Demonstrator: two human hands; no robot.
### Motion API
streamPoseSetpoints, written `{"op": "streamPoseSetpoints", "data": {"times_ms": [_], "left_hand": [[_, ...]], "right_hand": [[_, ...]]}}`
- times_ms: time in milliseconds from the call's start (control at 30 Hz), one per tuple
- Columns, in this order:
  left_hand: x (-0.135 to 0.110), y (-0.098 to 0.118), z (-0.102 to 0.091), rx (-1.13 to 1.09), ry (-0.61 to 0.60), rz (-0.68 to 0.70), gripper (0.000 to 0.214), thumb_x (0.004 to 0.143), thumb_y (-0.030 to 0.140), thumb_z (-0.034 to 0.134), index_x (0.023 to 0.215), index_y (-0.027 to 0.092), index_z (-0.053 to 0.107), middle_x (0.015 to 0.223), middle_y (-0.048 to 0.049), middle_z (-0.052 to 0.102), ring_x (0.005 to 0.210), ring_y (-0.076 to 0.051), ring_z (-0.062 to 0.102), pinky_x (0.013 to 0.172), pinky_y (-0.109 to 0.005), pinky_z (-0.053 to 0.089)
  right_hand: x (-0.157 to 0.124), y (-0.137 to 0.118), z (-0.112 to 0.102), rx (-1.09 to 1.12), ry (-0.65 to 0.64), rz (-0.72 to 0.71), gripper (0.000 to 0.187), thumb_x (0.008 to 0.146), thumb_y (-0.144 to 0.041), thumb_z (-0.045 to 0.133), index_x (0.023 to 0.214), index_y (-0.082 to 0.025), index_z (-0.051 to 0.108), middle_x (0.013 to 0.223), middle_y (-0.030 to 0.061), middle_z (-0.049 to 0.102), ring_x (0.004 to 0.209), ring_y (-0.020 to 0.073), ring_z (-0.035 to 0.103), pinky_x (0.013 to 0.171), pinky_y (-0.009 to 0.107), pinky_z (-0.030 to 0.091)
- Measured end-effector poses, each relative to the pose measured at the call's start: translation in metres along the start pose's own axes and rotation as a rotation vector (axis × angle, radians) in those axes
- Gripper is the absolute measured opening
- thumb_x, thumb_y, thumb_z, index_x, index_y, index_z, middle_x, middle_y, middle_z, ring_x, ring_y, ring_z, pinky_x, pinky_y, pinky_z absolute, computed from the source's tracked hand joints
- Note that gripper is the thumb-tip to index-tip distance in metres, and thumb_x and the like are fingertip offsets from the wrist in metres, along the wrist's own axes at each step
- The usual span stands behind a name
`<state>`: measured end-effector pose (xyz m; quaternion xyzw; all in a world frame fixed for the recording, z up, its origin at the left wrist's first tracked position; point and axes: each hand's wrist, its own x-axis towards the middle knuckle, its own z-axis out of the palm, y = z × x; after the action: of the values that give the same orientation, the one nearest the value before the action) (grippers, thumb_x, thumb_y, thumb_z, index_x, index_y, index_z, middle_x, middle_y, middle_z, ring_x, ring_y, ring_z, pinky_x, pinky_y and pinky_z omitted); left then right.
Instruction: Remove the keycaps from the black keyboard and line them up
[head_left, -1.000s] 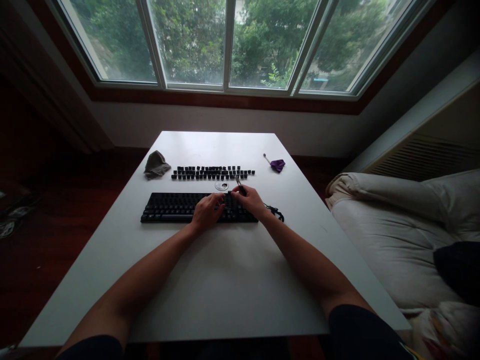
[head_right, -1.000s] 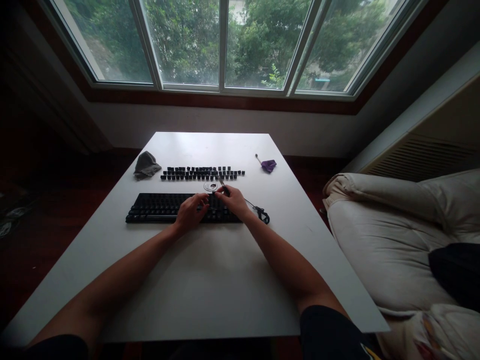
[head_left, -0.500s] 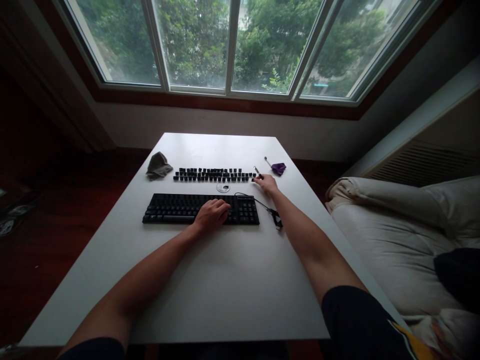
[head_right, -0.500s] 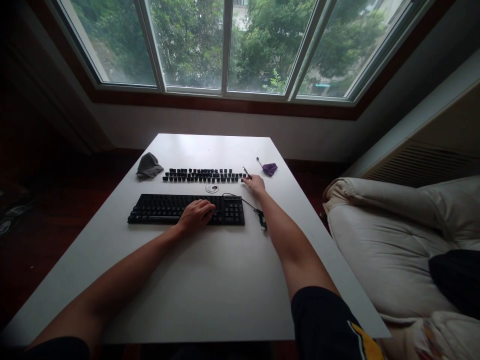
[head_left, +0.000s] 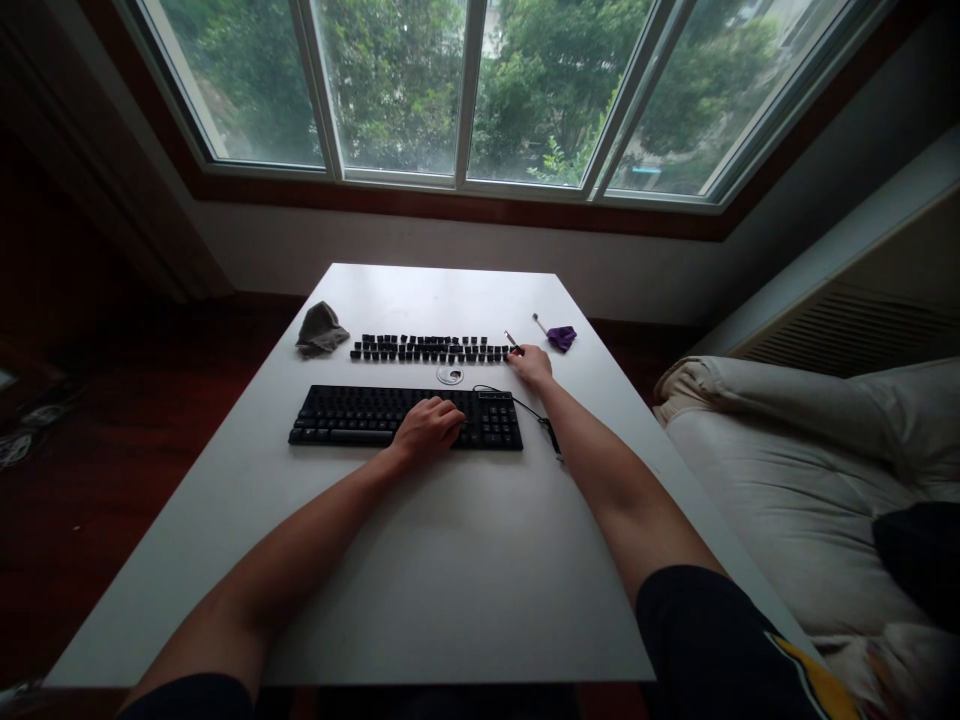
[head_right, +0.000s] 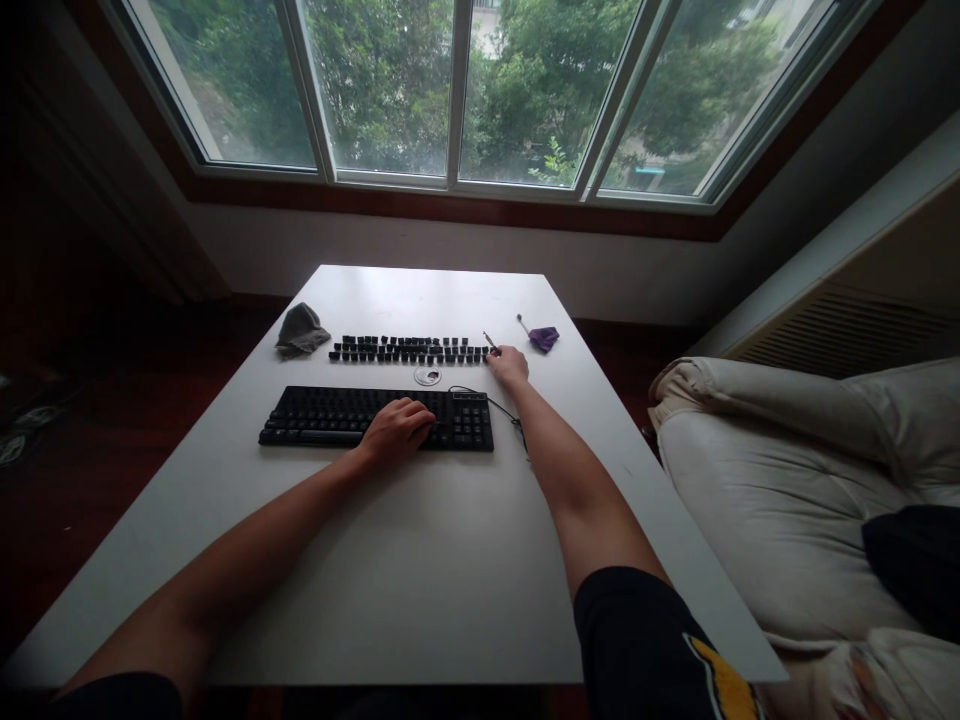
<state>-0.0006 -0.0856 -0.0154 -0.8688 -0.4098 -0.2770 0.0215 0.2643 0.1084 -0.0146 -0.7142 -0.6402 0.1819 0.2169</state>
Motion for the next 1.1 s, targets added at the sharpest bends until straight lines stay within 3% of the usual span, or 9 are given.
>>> {"op": "streamPoseSetpoints", "data": {"times_ms": [167,300,433,567,700,800,933,1100], "left_hand": [[-0.001,-0.002,0.001,-0.004,-0.003,0.003,0.018,0.095,0.025,0.052,0.100,0.023,0.069,0.097,-0.0075,0.067,0.089,-0.021,0.058,0.081,-0.038,0.047],[-0.001,0.000,0.000,0.015,-0.024,0.017,0.017,0.093,0.027,0.055,0.106,0.023,0.067,0.101,-0.0073,0.067,0.092,-0.022,0.058,0.081,-0.038,0.046],[0.000,0.004,-0.004,0.038,-0.072,0.050,0.027,0.093,0.034,0.058,0.117,0.023,0.064,0.108,-0.0086,0.066,0.097,-0.024,0.059,0.083,-0.040,0.045],[0.001,0.005,-0.007,0.031,-0.118,0.091,0.038,0.091,0.044,0.061,0.124,0.024,0.061,0.116,-0.0098,0.064,0.103,-0.026,0.058,0.086,-0.041,0.044],[0.002,0.002,-0.008,0.035,-0.159,0.107,0.040,0.089,0.046,0.064,0.123,0.025,0.061,0.118,-0.0102,0.062,0.105,-0.026,0.057,0.086,-0.041,0.045],[0.004,0.000,-0.010,0.047,-0.188,0.104,0.038,0.088,0.046,0.066,0.119,0.025,0.063,0.116,-0.0100,0.061,0.103,-0.026,0.056,0.086,-0.040,0.044],[0.009,-0.003,-0.018,0.040,-0.256,0.082,0.038,0.083,0.045,0.071,0.114,0.025,0.062,0.116,-0.0088,0.059,0.102,-0.026,0.055,0.087,-0.040,0.044],[0.012,-0.005,-0.030,0.050,-0.350,0.042,0.038,0.078,0.044,0.074,0.106,0.024,0.059,0.113,-0.0077,0.058,0.101,-0.026,0.054,0.087,-0.039,0.043]], "right_hand": [[-0.007,-0.003,-0.002,0.072,0.081,0.012,0.034,0.088,-0.047,0.058,0.100,-0.018,0.069,0.102,0.0141,0.073,0.095,0.0251,0.064,0.080,0.031,0.045],[-0.021,-0.010,-0.007,0.313,0.160,-0.027,0.036,0.094,-0.049,0.046,0.105,-0.019,0.061,0.094,0.0105,0.071,0.083,0.0217,0.063,0.075,0.030,0.046],[-0.048,-0.022,-0.014,0.635,0.026,-0.158,0.039,0.093,-0.052,0.042,0.102,-0.020,0.062,0.084,0.0050,0.068,0.073,0.0167,0.060,0.067,0.027,0.048],[-0.078,-0.030,-0.020,0.678,0.001,-0.331,0.037,0.084,-0.051,0.058,0.098,-0.019,0.072,0.097,0.0056,0.067,0.084,0.0170,0.058,0.076,0.030,0.049],[-0.098,-0.029,-0.020,0.752,-0.139,-0.387,0.040,0.080,-0.050,0.067,0.105,-0.020,0.073,0.088,0.0030,0.065,0.078,0.0160,0.056,0.074,0.031,0.048],[-0.100,-0.024,-0.018,0.836,-0.222,-0.393,0.039,0.076,-0.048,0.073,0.104,-0.020,0.072,0.080,0.0001,0.063,0.068,0.0131,0.054,0.066,0.029,0.048],[-0.094,-0.014,-0.016,0.917,-0.272,-0.403,0.035,0.079,-0.048,0.071,0.097,-0.019,0.069,0.084,0.0027,0.067,0.068,0.0138,0.059,0.058,0.027,0.048],[-0.091,-0.009,-0.012,0.780,-0.341,-0.440,0.034,0.080,-0.049,0.070,0.097,-0.019,0.068,0.077,0.0027,0.068,0.064,0.0149,0.061,0.054,0.026,0.047]]}}
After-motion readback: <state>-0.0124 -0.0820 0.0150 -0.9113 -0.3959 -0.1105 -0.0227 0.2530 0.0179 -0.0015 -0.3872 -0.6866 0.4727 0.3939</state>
